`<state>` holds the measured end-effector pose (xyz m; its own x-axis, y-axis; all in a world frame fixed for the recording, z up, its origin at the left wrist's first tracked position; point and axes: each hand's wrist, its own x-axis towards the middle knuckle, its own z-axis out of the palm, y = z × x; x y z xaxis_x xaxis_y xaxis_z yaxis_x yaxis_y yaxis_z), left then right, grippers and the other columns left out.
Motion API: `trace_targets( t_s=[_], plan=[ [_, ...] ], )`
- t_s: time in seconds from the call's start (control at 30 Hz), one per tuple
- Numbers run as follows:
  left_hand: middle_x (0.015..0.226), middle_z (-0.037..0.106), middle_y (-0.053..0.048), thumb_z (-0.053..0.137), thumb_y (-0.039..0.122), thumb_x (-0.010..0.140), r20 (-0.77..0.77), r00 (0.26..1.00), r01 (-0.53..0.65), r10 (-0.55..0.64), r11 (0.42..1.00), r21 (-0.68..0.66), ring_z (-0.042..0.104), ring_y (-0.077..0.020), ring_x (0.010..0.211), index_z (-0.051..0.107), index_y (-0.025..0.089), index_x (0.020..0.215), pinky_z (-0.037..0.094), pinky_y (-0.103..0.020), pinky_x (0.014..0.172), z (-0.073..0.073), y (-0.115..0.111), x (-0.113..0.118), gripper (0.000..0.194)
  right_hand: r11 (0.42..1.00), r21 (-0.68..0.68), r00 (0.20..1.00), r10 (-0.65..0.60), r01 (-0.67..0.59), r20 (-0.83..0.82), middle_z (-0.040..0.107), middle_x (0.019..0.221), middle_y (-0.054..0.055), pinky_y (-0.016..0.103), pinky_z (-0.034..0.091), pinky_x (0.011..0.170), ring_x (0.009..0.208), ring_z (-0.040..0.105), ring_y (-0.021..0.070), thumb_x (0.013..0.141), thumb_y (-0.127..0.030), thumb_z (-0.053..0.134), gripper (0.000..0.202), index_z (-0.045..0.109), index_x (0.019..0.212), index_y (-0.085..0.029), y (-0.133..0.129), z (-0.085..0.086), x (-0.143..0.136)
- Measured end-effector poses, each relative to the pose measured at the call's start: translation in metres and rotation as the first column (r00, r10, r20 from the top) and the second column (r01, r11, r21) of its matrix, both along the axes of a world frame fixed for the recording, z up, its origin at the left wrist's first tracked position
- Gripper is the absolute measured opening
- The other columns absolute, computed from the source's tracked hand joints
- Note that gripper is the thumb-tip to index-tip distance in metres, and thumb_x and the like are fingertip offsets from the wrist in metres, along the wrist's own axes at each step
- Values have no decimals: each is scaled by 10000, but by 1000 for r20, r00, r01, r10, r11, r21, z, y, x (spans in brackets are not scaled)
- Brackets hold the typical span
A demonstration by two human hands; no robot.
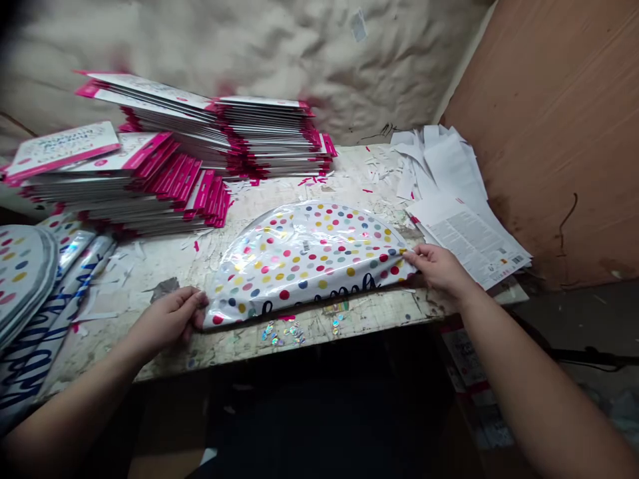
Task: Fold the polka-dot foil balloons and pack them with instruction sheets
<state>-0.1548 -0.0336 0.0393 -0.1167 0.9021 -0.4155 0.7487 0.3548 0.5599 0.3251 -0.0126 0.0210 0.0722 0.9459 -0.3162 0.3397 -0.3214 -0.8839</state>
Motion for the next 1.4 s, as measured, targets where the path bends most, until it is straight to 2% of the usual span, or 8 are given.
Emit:
trace_targets(
  t_s=[0.1, 0.17, 0.3, 0.47, 0.7, 0.93, 1.17, 1.4],
  plan=[
    [810, 654, -62, 354, 463, 845, -325, 945, 130, -30, 947, 293, 617, -240, 745, 551, 201, 893, 480, -341, 641, 9, -4, 8, 331, 999, 11, 998, -47, 47, 32, 607, 555, 9, 246, 403, 397, 482, 545, 151, 610, -569, 706, 415, 578, 745, -199, 4, -4, -4],
    [1011, 629, -101, 357, 417, 864, -401, 912, 289, -83, 825, 486, 576, -265, 980, 557, 186, 1010, 452, -384, 851, 9, -12, 26, 339, 997, -12, 996, -71, 72, 51, 611, 550, 14, 255, 411, 397, 485, 556, 162, 613, -555, 710, 393, 582, 731, -203, 7, -5, -7],
    [1370, 428, -137, 348, 446, 885, -478, 738, 669, -476, 608, 428, 363, -289, 1277, 468, 153, 1276, 298, -422, 1050, -10, -29, 65, 503, 992, -113, 996, -52, 59, 68, 584, 518, -10, 220, 311, 326, 365, 447, 94, 608, -507, 730, 367, 579, 736, -198, 12, -1, -6],
    [1502, 157, -126, 342, 624, 832, -565, 626, 727, -538, 665, 172, 86, -399, 1360, 248, 221, 1427, 159, -608, 1029, -30, -18, 76, 724, 951, -265, 986, 142, -161, -90, 577, 560, -50, 167, 206, 306, 325, 345, 18, 574, -402, 780, 374, 562, 782, -181, 9, 7, 9],
    [1510, 75, -140, 284, 609, 857, -609, 642, 647, -466, 756, 103, 83, -328, 1378, 130, 168, 1447, 157, -534, 1062, -26, 14, 46, 753, 964, -261, 966, -111, 48, -232, 500, 415, -70, 109, 240, 276, 288, 404, 43, 742, -377, 649, 258, 458, 773, -206, 4, -8, 12],
    [1506, 95, -103, 232, 597, 873, -656, 508, 752, -559, 658, 22, 92, -296, 1383, 56, 148, 1446, 136, -529, 1069, -21, 27, 18, 749, 988, -146, 934, -91, 42, -347, 616, 697, -20, 182, 536, 511, 596, 643, 117, 636, -249, 765, 371, 535, 924, -206, 4, 2, 13],
    [1503, 125, -104, 279, 611, 860, -650, 386, 884, -655, 465, 57, 129, -297, 1377, 67, 156, 1450, 147, -498, 1080, -25, 24, 10, 774, 989, -132, 939, 18, -68, -342, 575, 612, -56, 163, 472, 482, 498, 552, 63, 617, -226, 775, 421, 529, 956, -182, 2, -3, 27],
    [1492, 145, -179, 228, 613, 873, -630, 521, 833, -576, 505, 227, 96, -305, 1379, 195, 60, 1427, 217, -454, 1081, -10, 1, 100, 783, 982, 14, 946, -176, 186, -273, 535, 627, -75, 150, 422, 419, 525, 538, 75, 565, -188, 774, 486, 555, 999, -198, -6, 10, 12]
  ],
)
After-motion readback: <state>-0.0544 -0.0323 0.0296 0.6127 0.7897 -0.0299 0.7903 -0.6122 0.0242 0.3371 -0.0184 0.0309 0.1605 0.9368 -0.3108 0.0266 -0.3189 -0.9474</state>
